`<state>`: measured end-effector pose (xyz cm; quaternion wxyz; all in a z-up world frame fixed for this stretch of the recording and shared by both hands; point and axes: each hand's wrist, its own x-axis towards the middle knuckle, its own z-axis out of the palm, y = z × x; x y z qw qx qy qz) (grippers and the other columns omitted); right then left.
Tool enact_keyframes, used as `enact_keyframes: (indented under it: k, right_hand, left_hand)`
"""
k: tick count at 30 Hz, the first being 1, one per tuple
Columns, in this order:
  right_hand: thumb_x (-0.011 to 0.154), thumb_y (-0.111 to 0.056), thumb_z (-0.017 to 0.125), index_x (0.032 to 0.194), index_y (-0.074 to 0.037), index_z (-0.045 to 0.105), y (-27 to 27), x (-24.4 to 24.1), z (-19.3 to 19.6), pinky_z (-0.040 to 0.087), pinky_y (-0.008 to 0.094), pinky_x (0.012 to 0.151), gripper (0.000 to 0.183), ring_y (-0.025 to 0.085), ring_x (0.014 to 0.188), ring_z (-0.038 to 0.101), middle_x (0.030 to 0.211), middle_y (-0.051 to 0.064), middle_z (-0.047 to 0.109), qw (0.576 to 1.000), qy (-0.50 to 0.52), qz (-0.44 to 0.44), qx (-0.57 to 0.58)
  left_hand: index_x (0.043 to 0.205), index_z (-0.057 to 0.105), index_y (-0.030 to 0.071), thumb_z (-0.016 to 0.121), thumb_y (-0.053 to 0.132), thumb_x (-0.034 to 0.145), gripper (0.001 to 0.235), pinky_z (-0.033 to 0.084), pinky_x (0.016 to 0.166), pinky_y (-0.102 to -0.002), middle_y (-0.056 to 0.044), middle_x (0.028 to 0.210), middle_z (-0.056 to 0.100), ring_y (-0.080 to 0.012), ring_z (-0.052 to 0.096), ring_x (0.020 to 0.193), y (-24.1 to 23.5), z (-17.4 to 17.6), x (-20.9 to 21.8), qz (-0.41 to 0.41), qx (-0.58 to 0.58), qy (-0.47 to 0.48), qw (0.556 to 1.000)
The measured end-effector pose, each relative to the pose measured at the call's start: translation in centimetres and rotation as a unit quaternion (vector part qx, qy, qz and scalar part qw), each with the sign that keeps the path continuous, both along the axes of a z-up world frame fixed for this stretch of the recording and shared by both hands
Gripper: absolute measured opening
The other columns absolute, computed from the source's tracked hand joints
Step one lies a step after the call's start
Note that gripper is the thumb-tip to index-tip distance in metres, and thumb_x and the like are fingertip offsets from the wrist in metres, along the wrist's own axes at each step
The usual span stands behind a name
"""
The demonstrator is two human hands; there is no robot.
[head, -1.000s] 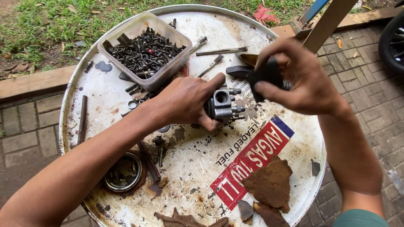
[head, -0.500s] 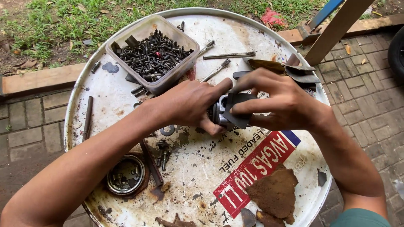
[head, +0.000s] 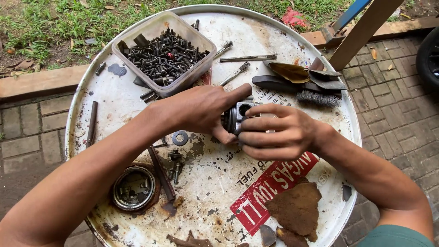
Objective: The person uses a black abrasive pad to scrub the exterior surfaces of a small metallic mechanical component. They rotate the part in their hands to access different sides and continue scrubbing throughout the clip.
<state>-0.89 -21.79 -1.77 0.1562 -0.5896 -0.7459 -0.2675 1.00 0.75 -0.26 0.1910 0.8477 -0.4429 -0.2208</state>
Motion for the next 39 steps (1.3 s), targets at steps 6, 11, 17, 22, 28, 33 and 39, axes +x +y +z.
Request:
enact_keyframes:
  k: [6, 11, 17, 22, 28, 33, 39]
  right_hand:
    - [0.098, -0.006, 0.064, 0.085, -0.009, 0.073, 1.1, 0.0, 1.5, 0.059, 0.036, 0.083, 0.016, 0.022, 0.081, 0.071, 0.092, 0.010, 0.074, 0.999, -0.019, 0.019, 0.032]
    - [0.096, -0.005, 0.071, 0.089, -0.008, 0.075, 0.5, 1.3, 1.2, 0.062, 0.035, 0.080, 0.008, 0.022, 0.081, 0.072, 0.093, 0.010, 0.076, 0.999, -0.033, 0.024, 0.027]
    - [0.091, -0.008, 0.080, 0.093, -0.012, 0.079, 0.3, 1.4, -2.5, 0.066, 0.037, 0.081, 0.004, 0.021, 0.078, 0.079, 0.092, 0.008, 0.079, 0.997, -0.013, 0.051, 0.050]
    - [0.095, -0.006, 0.073, 0.088, -0.007, 0.075, 1.4, 1.3, -0.1, 0.064, 0.035, 0.076, 0.007, 0.021, 0.077, 0.072, 0.090, 0.011, 0.076, 0.998, 0.011, 0.041, 0.053]
    - [0.092, -0.009, 0.079, 0.093, -0.007, 0.077, 0.3, 2.3, -1.7, 0.064, 0.037, 0.081, 0.003, 0.026, 0.086, 0.074, 0.096, 0.013, 0.076, 0.996, 0.032, 0.063, 0.058]
    - [0.091, -0.008, 0.082, 0.096, -0.009, 0.077, 0.3, 1.5, -2.4, 0.065, 0.041, 0.087, 0.007, 0.027, 0.088, 0.077, 0.098, 0.011, 0.077, 0.997, 0.026, 0.056, 0.043]
    - [0.097, -0.005, 0.062, 0.079, 0.004, 0.069, -3.7, 5.4, 0.6, 0.048, 0.048, 0.080, 0.021, 0.034, 0.079, 0.062, 0.080, 0.019, 0.068, 0.960, 0.132, -0.175, 0.172]
  left_hand:
    - [0.118, 0.028, 0.013, 0.092, 0.038, 0.079, 0.078, 0.049, 0.055, -0.044, -0.012, 0.078, 0.068, -0.0284, 0.060, 0.064, 0.1, -0.2, 0.2, 0.002, 0.010, 0.000, 1.000]
    - [0.118, 0.028, 0.011, 0.096, 0.041, 0.074, 0.086, 0.045, 0.054, -0.042, -0.011, 0.073, 0.065, -0.0281, 0.055, 0.060, 0.2, -1.0, 0.4, -0.012, -0.003, -0.028, 1.000]
    - [0.125, 0.028, 0.010, 0.092, 0.054, 0.070, 0.095, 0.045, 0.050, -0.035, -0.002, 0.066, 0.054, -0.0190, 0.044, 0.055, 0.3, -1.7, 0.5, -0.015, 0.004, -0.040, 0.999]
    - [0.117, 0.028, 0.012, 0.100, 0.039, 0.068, 0.091, 0.047, 0.052, -0.042, -0.010, 0.075, 0.069, -0.0274, 0.059, 0.060, 0.3, -1.4, 0.3, -0.017, -0.021, -0.033, 0.999]
    - [0.121, 0.028, 0.009, 0.096, 0.051, 0.069, 0.096, 0.049, 0.054, -0.045, -0.012, 0.071, 0.067, -0.0334, 0.062, 0.059, 0.2, -1.6, 0.3, -0.016, -0.003, -0.045, 0.999]
    - [0.132, 0.027, 0.007, 0.092, 0.052, 0.070, 0.100, 0.055, 0.060, -0.038, -0.007, 0.077, 0.064, -0.0223, 0.055, 0.064, 0.2, -1.6, 0.5, -0.013, 0.007, -0.022, 1.000]
    - [0.124, 0.028, 0.013, 0.087, 0.057, 0.072, 0.090, 0.050, 0.053, -0.039, -0.003, 0.076, 0.060, -0.0183, 0.046, 0.062, 0.4, -1.5, 0.9, -0.018, -0.001, -0.010, 1.000]
